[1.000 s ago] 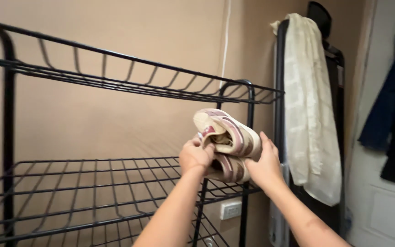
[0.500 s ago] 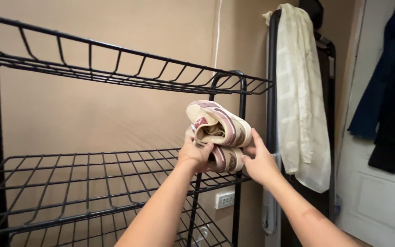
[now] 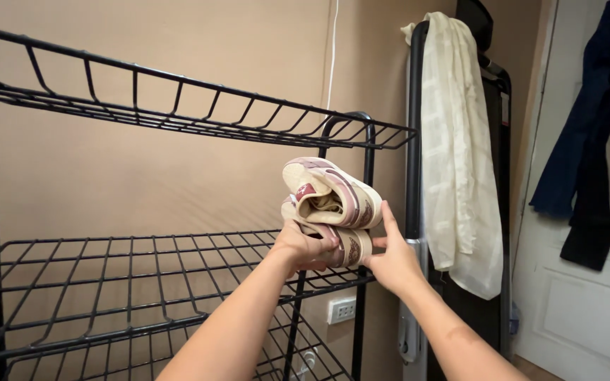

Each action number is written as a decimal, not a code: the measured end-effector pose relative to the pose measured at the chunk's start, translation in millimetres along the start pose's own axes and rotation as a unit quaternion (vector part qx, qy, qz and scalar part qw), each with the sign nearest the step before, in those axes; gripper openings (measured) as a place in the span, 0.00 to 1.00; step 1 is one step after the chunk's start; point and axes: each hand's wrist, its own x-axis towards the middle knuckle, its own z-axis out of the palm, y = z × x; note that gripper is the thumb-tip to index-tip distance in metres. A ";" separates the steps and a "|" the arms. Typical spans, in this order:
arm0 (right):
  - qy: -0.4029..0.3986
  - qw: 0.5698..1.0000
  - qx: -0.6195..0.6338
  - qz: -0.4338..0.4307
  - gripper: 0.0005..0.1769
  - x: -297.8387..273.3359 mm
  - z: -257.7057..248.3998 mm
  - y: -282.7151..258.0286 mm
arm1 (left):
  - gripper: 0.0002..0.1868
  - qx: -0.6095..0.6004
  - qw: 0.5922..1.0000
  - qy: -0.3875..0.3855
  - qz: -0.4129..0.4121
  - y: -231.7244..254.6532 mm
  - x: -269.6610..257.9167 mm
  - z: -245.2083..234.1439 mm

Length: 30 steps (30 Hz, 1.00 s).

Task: Organize various shoes from a pile on the floor onto a multi-tier wire shoe rack.

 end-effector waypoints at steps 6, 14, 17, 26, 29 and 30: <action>-0.006 1.000 0.020 0.005 0.67 -0.3 2.8 6.1 | 0.55 0.017 0.998 -0.007 -0.061 1.1 3.4 -1.4; 0.018 0.999 -0.036 0.009 0.58 2.2 -7.1 19.7 | 0.41 0.127 0.989 0.023 -0.075 20.4 -16.4 4.3; 0.004 1.000 -0.011 0.019 0.54 -0.9 -11.3 15.6 | 0.40 0.125 0.989 0.062 -0.049 38.3 -39.6 -0.9; -0.051 0.981 0.161 0.096 0.38 -58.3 -61.4 -31.2 | 0.45 0.170 0.982 0.081 -0.011 73.8 -113.8 41.8; -0.072 0.967 0.207 0.131 0.38 -74.3 -81.1 -33.9 | 0.47 0.124 0.990 0.064 0.026 61.5 -126.1 61.8; -0.083 0.961 0.223 0.137 0.38 -79.9 -87.0 -32.6 | 0.47 0.095 0.993 0.050 0.042 56.3 -131.0 68.7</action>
